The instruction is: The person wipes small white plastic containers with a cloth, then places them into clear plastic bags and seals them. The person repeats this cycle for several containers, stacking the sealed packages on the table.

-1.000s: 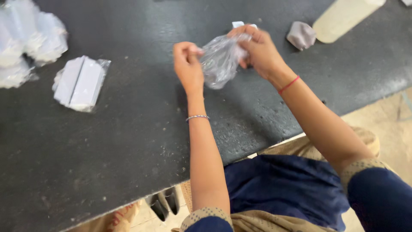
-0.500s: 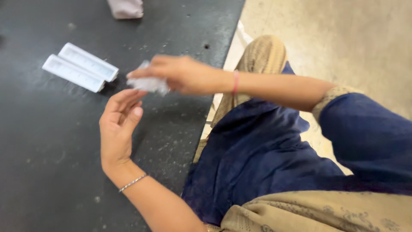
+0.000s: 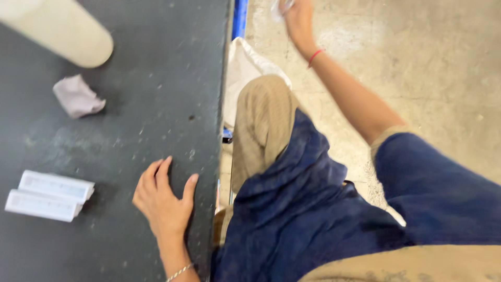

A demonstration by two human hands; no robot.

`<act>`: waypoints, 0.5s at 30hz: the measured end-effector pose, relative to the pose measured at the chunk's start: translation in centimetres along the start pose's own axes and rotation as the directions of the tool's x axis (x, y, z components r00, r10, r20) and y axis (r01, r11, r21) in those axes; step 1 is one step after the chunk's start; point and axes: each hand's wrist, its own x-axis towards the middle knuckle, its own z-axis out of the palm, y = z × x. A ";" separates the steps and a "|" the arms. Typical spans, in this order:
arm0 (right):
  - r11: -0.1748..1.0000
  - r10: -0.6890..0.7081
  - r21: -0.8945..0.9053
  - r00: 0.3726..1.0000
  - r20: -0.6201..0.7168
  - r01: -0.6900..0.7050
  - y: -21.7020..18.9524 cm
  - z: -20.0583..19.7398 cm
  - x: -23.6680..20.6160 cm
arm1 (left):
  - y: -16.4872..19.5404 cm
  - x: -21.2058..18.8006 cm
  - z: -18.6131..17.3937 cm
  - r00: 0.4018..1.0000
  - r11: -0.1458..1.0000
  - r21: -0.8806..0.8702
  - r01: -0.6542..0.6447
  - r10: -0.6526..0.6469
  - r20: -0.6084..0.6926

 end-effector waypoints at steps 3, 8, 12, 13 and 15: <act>0.980 0.046 0.192 0.997 0.057 -0.056 -0.9 2.1 -3.4 | -0.4 -0.3 0.5 1.000 0.996 0.089 0.010 -0.011 0.017; 0.975 -0.200 -0.027 0.927 0.317 0.219 -2.1 5.0 -10.6 | -1.3 -0.8 1.3 1.000 0.992 0.128 0.006 -0.008 0.016; 0.940 0.263 -0.329 0.424 0.867 0.089 -0.9 4.7 -14.1 | -1.3 -0.3 0.8 1.000 0.987 0.159 -0.003 0.002 0.007; 0.956 0.245 -0.292 0.502 0.829 0.016 -1.1 4.7 -14.2 | -1.1 -0.4 0.7 1.000 0.989 0.147 0.004 -0.004 -0.002; 0.960 0.268 -0.252 0.660 0.702 -0.122 -1.2 4.9 -14.0 | -0.9 -0.5 0.4 1.000 0.993 0.118 0.011 -0.010 -0.009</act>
